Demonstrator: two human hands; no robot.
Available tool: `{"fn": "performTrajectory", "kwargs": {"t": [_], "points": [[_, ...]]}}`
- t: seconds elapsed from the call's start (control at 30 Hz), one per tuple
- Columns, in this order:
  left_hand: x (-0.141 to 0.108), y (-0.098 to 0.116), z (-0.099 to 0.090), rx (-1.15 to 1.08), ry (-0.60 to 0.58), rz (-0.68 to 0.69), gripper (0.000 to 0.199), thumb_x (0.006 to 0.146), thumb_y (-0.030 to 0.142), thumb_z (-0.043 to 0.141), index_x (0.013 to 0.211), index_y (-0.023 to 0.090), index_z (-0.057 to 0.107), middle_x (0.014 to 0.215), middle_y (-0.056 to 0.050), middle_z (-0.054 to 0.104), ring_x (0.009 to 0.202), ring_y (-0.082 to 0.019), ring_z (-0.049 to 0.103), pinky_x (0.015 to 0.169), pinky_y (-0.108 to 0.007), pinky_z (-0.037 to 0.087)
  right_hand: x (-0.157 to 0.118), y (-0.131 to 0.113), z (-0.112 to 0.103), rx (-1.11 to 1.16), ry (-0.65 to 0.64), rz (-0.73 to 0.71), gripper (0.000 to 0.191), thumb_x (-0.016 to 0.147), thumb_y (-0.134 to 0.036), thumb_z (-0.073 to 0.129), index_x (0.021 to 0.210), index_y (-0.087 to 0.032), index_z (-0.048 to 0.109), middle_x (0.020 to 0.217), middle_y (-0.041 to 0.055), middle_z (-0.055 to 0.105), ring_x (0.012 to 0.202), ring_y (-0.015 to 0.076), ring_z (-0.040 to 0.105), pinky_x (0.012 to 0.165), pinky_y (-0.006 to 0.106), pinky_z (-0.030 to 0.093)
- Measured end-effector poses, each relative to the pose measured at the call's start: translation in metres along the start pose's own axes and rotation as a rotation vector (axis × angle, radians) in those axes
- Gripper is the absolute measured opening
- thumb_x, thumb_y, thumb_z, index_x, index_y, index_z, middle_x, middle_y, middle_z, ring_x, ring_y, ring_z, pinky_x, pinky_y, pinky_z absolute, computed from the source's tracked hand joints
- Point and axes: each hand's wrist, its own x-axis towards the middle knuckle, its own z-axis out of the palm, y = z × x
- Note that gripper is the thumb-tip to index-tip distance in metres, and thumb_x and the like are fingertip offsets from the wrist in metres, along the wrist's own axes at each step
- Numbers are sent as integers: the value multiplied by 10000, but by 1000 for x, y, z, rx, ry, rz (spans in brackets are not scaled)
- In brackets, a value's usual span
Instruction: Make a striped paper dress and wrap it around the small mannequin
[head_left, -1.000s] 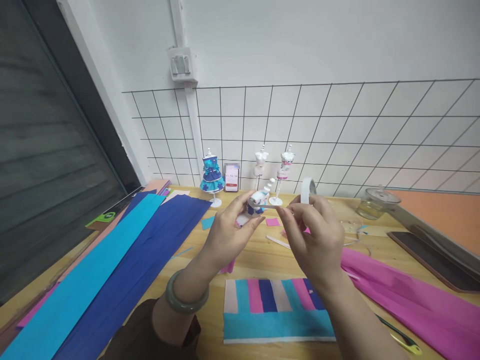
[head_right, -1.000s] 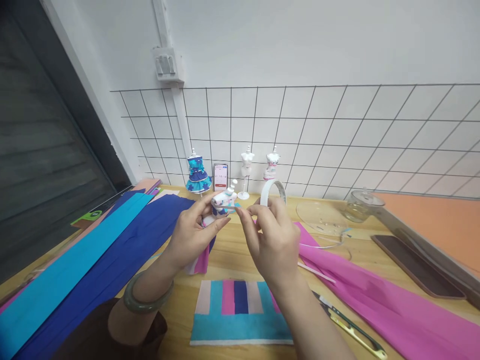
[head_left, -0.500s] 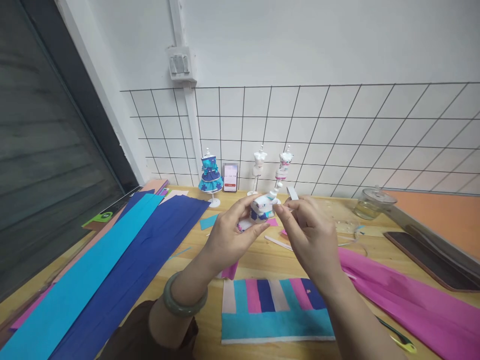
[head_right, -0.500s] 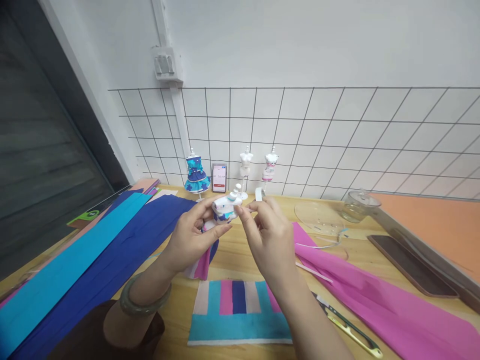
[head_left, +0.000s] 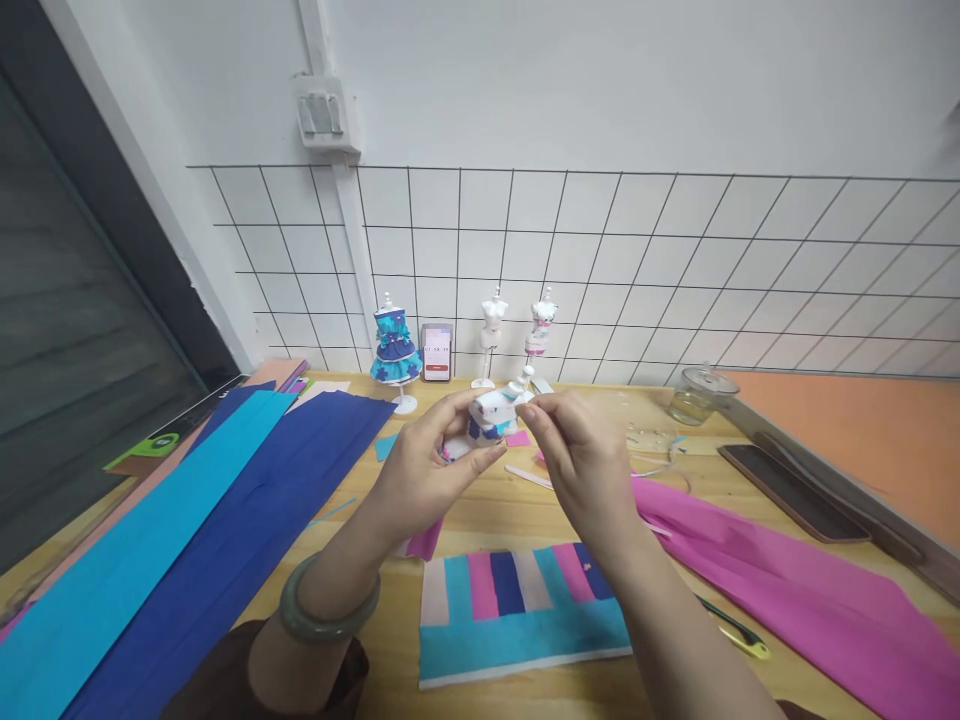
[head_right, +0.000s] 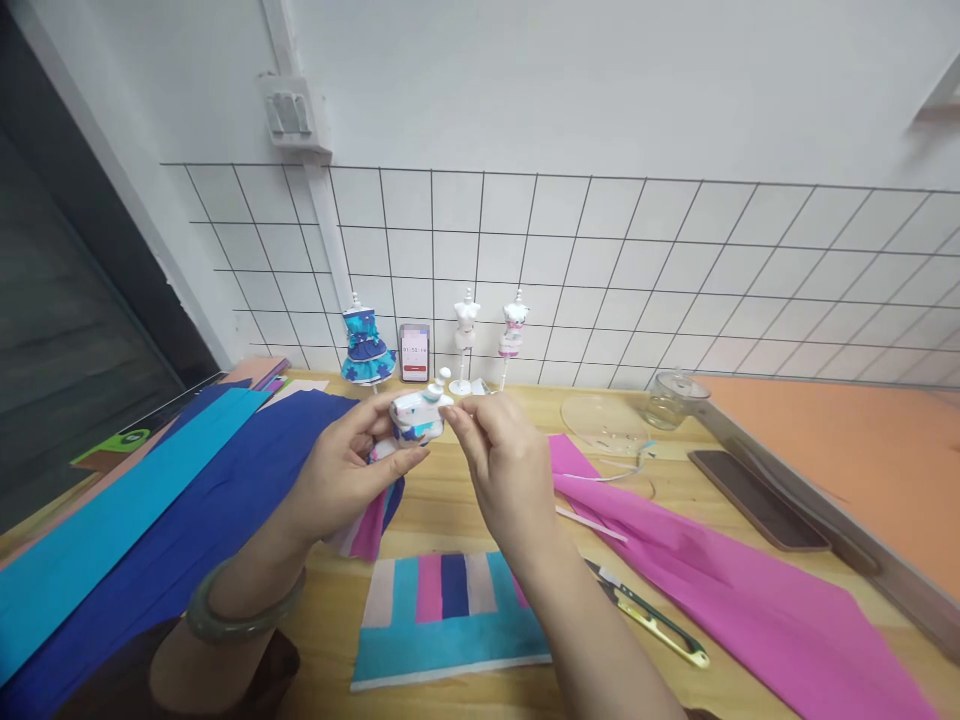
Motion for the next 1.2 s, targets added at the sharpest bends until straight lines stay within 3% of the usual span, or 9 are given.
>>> {"fn": "performTrajectory", "kwargs": {"t": [0.17,0.3,0.47,0.73,0.93,1.2], "points": [[1,-1,-3,63,20,6,408,804,287,658,1189,221,541,1099,-60,675,1007,-189,637,872,-296,507,-1,-1,0,-131,9,-42,159,922,-296,515,831,-201,604,747,21,613,645,137,542,595,265,398],[2,-2,-4,129,54,38,419,814,281,639,1215,224,530,1138,-64,661,1046,-207,623,914,-335,490,-4,-2,0,-282,78,-130,163,924,-285,512,822,-200,608,667,10,546,567,129,472,538,265,354],[4,-4,-7,160,110,70,440,816,258,635,1237,244,510,1170,-56,648,1075,-208,612,934,-344,478,-5,-5,-1,-240,103,-158,116,916,-250,531,835,-202,600,662,8,530,580,129,456,546,260,348],[1,-3,-2,3,14,32,440,805,277,654,1217,203,516,1166,-87,647,1050,-207,624,915,-327,498,-2,-2,2,-22,38,-36,148,922,-257,518,814,-202,603,704,11,579,651,137,515,595,263,379],[3,-2,0,-60,12,34,434,801,242,659,1202,198,501,1188,-88,635,1096,-204,604,947,-323,491,0,-3,4,180,-33,205,234,903,-355,527,766,-200,637,653,-13,576,602,124,527,558,241,394],[3,-6,-3,-63,4,74,413,807,216,649,1193,206,501,1209,-80,623,1109,-197,596,946,-311,491,-1,-10,1,255,-75,343,270,875,-413,549,769,-197,671,633,-19,574,572,111,497,559,228,401]]}}
